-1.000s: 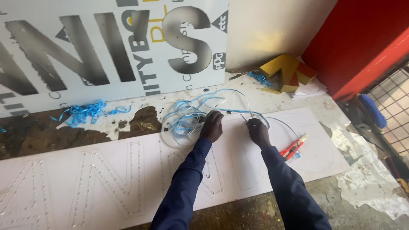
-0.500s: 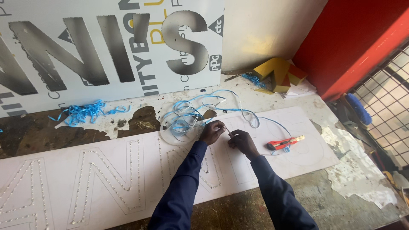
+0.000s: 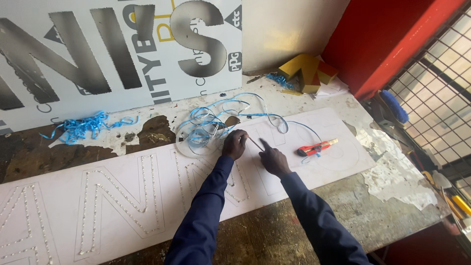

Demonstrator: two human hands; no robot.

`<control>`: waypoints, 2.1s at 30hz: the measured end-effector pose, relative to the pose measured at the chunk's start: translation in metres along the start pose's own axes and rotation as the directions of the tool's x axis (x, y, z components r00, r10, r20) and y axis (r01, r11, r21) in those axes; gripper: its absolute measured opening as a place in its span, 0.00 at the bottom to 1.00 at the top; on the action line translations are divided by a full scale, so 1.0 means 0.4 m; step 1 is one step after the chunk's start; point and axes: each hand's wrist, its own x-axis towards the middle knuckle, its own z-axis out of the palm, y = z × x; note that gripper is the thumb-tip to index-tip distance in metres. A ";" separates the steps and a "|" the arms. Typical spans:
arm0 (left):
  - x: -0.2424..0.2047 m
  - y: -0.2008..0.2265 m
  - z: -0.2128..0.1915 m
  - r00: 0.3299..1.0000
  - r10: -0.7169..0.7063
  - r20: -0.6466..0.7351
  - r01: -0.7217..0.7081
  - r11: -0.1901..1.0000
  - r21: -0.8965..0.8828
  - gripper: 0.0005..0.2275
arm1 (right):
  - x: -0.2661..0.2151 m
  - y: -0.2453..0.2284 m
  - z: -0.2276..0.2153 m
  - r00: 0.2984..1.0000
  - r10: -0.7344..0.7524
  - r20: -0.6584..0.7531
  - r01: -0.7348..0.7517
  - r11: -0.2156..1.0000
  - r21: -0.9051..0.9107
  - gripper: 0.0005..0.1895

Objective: The person places a flexible LED strip along the outline of the letter N on a white board, pressing it into place. They then use a red utility knife to cut the strip at a marked point and continue placing the next segment along the letter's outline.

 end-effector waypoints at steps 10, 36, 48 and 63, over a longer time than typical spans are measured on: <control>-0.009 -0.009 0.004 0.969 0.084 -0.231 -0.092 0.996 -0.021 0.09 | -0.088 0.242 -0.111 0.995 -0.086 -0.055 0.084 0.996 -0.035 0.11; 0.204 -0.132 0.051 0.954 -0.172 0.244 0.146 0.982 0.120 0.06 | -0.146 0.126 0.172 0.970 -0.122 -0.210 0.149 0.982 0.118 0.27; 0.201 -0.157 0.076 0.982 -0.153 0.108 0.132 0.974 0.184 0.05 | -0.139 0.121 0.189 0.963 -0.093 -0.253 0.129 0.983 0.127 0.25; 0.193 -0.091 0.037 0.970 -0.160 0.185 0.128 0.976 0.176 0.08 | -0.142 0.137 0.205 0.946 -0.094 -0.309 0.155 0.972 0.177 0.24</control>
